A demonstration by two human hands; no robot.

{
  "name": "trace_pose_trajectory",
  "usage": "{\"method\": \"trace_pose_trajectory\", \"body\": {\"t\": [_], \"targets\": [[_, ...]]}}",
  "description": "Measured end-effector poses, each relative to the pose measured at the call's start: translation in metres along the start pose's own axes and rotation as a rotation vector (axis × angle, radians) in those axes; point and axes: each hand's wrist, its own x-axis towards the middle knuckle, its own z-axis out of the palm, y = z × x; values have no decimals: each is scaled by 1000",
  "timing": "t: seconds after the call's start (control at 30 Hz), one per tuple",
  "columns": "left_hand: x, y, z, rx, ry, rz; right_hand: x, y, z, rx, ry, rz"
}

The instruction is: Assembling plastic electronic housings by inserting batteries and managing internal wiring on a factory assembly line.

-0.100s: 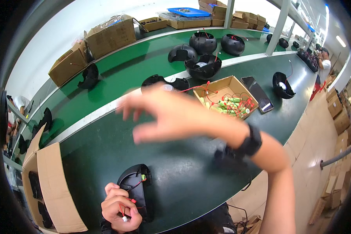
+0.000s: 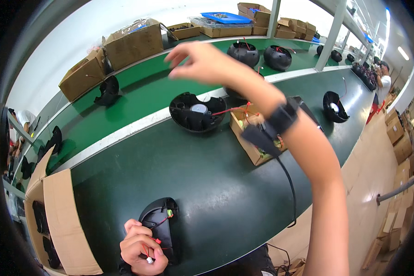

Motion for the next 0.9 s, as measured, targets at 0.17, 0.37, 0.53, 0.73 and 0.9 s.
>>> {"method": "trace_pose_trajectory", "body": {"t": [0.17, 0.37, 0.53, 0.73, 0.9], "targets": [[-3, -8, -2, -14, 39, 11, 70, 138, -8, -829, -99, 355], [-11, -10, -5, -54, 46, -25, 59, 191, 23, -920, -158, 646], [-10, -9, -5, -68, 66, -15, 66, 192, -4, -902, 53, 396], [-21, -17, -12, -51, -1, 39, 75, 95, -30, 26, 342, 307], [-24, -27, 2, -77, 105, -63, -43, -55, -22, 202, 1, 274]]}}
